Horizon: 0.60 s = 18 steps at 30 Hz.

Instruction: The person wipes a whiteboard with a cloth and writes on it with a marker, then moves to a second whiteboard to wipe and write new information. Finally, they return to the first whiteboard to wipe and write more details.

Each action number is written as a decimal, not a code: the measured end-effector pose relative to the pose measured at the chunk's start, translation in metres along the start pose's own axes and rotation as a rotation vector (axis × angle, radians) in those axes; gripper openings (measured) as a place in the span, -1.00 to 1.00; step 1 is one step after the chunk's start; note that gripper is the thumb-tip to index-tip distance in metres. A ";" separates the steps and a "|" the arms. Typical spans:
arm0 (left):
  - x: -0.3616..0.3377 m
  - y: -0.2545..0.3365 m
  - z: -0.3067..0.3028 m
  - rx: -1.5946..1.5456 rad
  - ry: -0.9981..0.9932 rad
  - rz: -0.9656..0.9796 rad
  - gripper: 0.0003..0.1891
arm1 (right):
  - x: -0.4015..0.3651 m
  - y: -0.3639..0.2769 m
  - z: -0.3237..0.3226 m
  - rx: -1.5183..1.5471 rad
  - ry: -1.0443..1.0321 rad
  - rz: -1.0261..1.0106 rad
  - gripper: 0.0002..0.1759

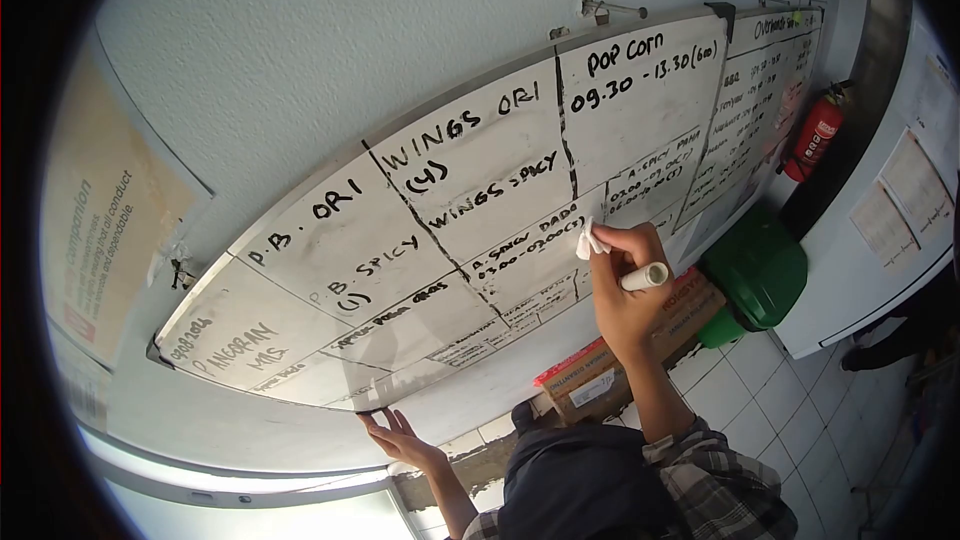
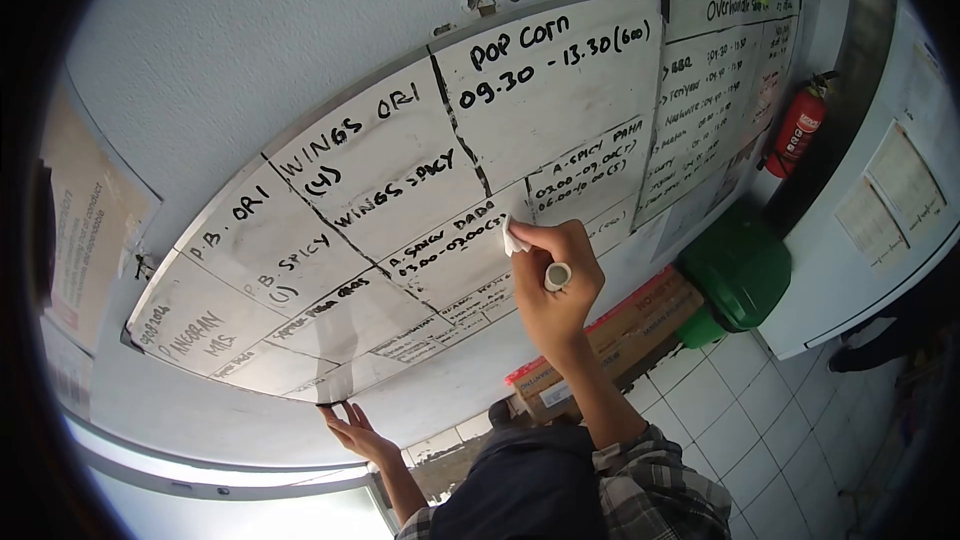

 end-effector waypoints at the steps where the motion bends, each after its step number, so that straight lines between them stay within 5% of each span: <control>1: 0.000 -0.001 0.000 0.004 -0.009 0.011 -0.41 | 0.004 0.004 0.001 -0.003 0.005 0.000 -0.74; 18: -0.002 0.004 0.001 0.018 0.003 -0.027 -0.42 | -0.033 -0.032 0.048 0.014 -0.245 -0.285 -0.63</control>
Point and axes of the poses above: each hand's wrist, its own x-axis towards the middle knuckle, its own z-axis out of the palm, y = z × x, the point moved 3 cm from there along x, towards the middle knuckle, and after that the axes turned 1 degree about z, right-handed, at the moved point
